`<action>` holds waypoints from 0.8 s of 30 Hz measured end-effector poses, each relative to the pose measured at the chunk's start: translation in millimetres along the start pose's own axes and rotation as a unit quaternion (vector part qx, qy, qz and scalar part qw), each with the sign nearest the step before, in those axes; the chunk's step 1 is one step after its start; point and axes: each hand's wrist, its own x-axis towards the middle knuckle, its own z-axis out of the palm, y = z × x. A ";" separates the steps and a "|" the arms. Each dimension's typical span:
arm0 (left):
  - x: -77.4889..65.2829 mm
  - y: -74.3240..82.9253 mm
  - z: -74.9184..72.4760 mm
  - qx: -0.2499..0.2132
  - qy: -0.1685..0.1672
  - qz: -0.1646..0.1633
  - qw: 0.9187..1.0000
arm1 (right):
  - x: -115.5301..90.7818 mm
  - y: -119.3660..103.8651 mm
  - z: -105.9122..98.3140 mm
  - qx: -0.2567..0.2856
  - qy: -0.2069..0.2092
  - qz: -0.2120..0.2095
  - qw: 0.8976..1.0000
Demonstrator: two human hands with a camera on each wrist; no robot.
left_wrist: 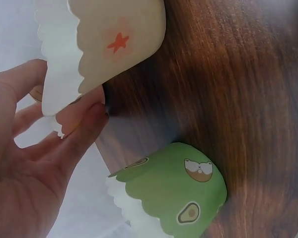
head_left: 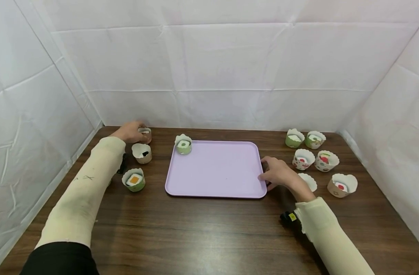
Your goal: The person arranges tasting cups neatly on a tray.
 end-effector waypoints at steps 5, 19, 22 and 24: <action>-0.7 -1.9 -1.0 -0.005 0.015 -0.003 1.000 | 1.4 0.9 0.5 0.001 -0.001 0.000 1.000; -4.2 -5.7 0.2 -0.057 0.068 -0.007 0.996 | 1.8 -1.6 1.6 0.000 -0.001 -0.001 1.000; -4.3 -4.7 1.0 -0.067 0.081 -0.009 0.994 | 1.6 -1.7 0.8 -0.001 -0.001 0.000 1.000; -4.3 -3.0 1.0 -0.065 0.086 -0.004 0.994 | 1.6 -1.6 0.5 -0.003 -0.001 0.001 1.000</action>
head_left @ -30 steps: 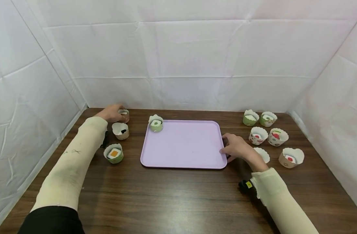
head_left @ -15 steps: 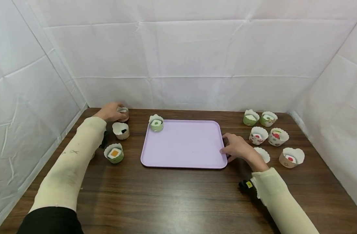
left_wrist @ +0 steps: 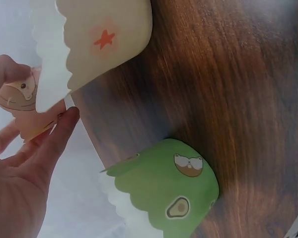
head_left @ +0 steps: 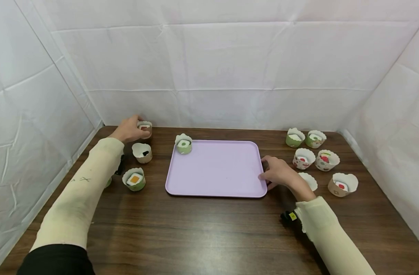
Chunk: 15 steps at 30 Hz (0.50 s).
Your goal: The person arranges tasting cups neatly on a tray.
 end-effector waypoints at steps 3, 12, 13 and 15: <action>-0.2 4.3 0.7 0.001 0.007 0.014 1.000 | -0.2 0.1 -0.2 -0.002 0.000 0.001 1.000; 5.0 21.3 13.9 0.000 0.042 0.067 0.997 | 0.0 -0.1 0.3 -0.006 0.006 0.000 1.000; 5.1 23.9 15.3 -0.003 0.046 0.072 0.996 | 0.1 -0.1 0.5 -0.006 0.007 0.000 1.000; 5.7 28.5 17.7 -0.007 0.059 0.081 0.995 | 0.5 0.0 1.1 -0.004 0.007 0.000 1.000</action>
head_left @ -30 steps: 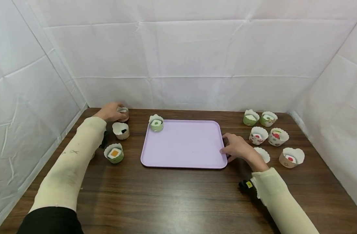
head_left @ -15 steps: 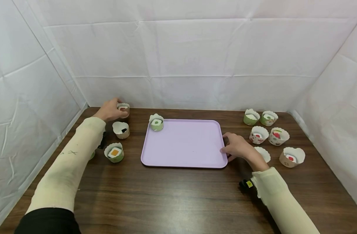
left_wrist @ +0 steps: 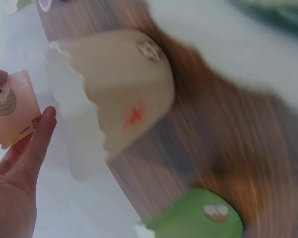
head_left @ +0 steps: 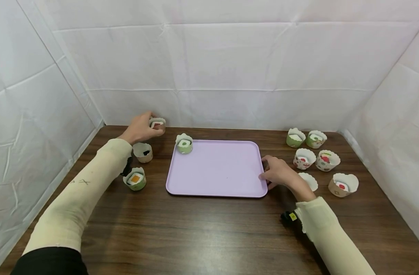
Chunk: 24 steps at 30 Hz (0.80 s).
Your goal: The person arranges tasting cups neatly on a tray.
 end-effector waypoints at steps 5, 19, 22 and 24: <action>3.4 13.3 5.6 0.002 0.017 0.023 1.000 | 0.8 0.7 0.8 0.005 0.005 -0.007 1.000; 12.5 54.0 21.3 -0.006 0.019 0.085 0.996 | 1.5 0.8 0.6 0.005 0.004 -0.017 1.000; 15.0 62.3 25.5 -0.014 0.015 0.097 0.995 | 1.4 0.5 0.3 0.007 0.003 -0.018 1.000; 16.5 68.7 28.3 -0.017 0.012 0.101 0.995 | 1.1 0.3 -0.1 0.008 0.002 -0.018 1.000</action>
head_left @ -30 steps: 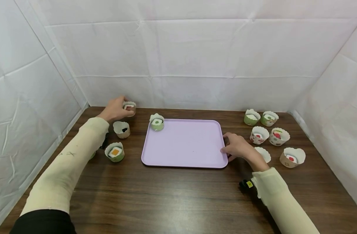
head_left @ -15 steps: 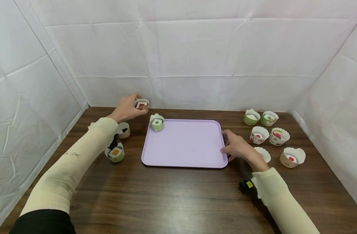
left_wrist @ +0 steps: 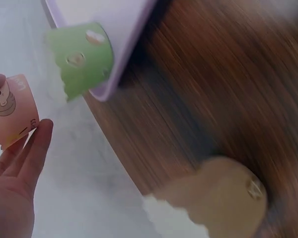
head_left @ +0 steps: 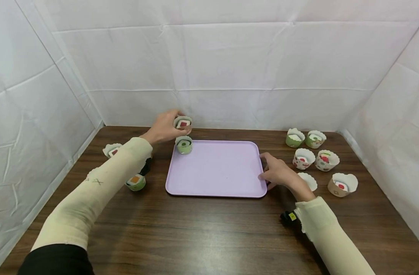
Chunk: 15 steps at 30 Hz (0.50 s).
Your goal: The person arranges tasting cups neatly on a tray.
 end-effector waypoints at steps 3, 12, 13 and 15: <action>3.9 9.1 4.6 -0.003 -0.010 0.003 1.000 | -0.2 -0.1 -0.2 0.001 0.000 0.000 1.000; 12.5 27.4 17.1 -0.006 -0.055 0.025 0.998 | 1.3 -0.6 1.5 0.001 0.000 0.002 1.000; 12.8 28.3 18.6 -0.003 -0.061 0.025 0.998 | 1.5 -0.9 1.7 0.000 0.000 0.002 1.000; 13.3 29.9 21.4 0.006 -0.074 0.021 0.997 | 1.6 -1.4 2.0 -0.002 0.000 0.003 1.000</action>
